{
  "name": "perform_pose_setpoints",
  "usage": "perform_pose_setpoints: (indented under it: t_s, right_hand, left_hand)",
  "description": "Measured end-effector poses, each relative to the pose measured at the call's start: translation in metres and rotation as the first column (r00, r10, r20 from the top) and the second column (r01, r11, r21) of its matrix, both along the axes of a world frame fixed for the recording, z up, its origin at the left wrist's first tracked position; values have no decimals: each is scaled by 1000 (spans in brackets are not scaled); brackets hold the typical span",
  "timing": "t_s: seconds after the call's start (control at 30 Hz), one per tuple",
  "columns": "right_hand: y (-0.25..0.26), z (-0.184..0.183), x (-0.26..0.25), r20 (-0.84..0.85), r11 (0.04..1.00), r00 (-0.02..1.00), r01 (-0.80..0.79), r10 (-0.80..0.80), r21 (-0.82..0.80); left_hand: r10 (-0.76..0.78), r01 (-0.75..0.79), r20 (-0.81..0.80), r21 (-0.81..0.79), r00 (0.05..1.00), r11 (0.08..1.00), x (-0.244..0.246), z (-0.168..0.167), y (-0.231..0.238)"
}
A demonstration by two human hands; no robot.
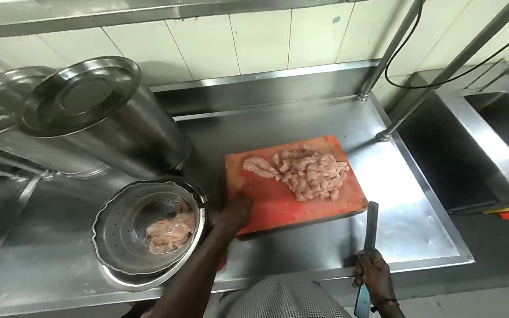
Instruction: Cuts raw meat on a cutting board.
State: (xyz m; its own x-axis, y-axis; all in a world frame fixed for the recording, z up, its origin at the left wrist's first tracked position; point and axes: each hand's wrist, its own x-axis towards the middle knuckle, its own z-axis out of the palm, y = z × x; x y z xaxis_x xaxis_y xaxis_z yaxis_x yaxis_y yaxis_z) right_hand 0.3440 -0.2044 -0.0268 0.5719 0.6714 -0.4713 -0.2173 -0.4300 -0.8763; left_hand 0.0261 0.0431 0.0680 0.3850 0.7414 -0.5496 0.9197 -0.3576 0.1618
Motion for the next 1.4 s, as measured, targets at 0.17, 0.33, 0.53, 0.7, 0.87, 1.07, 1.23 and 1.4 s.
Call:
perform_pose_setpoints:
  t_s: [0.17,0.33,0.53,0.7,0.87,1.07,1.23,1.4]
  right_hand:
    - [1,2,0,4,1000,1000,-18,18,-16]
    - [1,2,-3,11,1000,1000,6,-5,-20]
    - [1,0,-2,-13,1000,1000,18,-18,2]
    - [1,1,-2,-21,1000,1000,22,-22,-8]
    - [1,0,-2,-2,1000,1000,16,-16,-9]
    - [2,2,-2,-18,1000,1000,15,-15,-21]
    - [2,4,-2,-21,1000,999,26,-26,-17]
    - [0,2,-3,-9,1000,1000,24,-24,-10]
  left_hand:
    - [19,18,468,-73,883,997,27,23,15]
    - [133,20,767,-187,627,982,61,32,46]
    - [118,-196,435,140,893,971,41,6,90]
    - [24,-82,179,325,984,942,24,-9,92]
    - [-4,-21,75,331,997,944,28,1,78]
    - [-34,-42,212,342,977,939,15,-17,75]
    - [40,-110,361,177,932,978,21,-4,64]
    - [161,-247,687,28,709,969,32,25,32]
